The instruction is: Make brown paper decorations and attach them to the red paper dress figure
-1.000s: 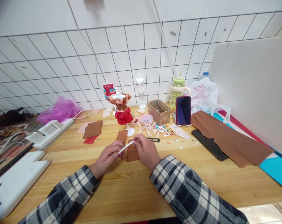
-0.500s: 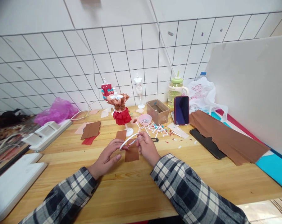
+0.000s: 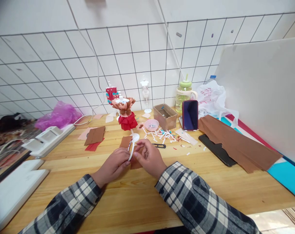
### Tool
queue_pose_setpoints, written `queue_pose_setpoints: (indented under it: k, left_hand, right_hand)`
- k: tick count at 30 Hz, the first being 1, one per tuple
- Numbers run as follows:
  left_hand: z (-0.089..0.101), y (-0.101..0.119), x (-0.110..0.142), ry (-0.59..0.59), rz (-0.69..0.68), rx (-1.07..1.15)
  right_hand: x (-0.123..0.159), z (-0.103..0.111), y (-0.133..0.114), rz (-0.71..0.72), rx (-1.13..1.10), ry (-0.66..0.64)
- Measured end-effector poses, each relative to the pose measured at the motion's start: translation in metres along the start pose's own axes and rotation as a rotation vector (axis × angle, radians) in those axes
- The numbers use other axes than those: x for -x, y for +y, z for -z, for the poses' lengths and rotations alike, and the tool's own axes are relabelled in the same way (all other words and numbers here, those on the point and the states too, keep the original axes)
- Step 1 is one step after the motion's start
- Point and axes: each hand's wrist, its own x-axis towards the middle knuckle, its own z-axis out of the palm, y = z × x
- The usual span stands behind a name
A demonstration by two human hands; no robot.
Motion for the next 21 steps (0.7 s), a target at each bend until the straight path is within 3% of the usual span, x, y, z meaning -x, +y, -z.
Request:
queue_pose_setpoints:
  k: [7,21]
  left_hand:
    - [0.0004,0.0000,0.0009,-0.005,-0.019,-0.107]
    - [-0.0005,-0.0049,0.0017,0.046,-0.057,-0.194]
  right_hand:
    - [0.0042,-0.0014,-0.0058,0.066,0.084,-0.030]
    - [0.0079,-0.0048,-0.0071,0.020,0.168,-0.062]
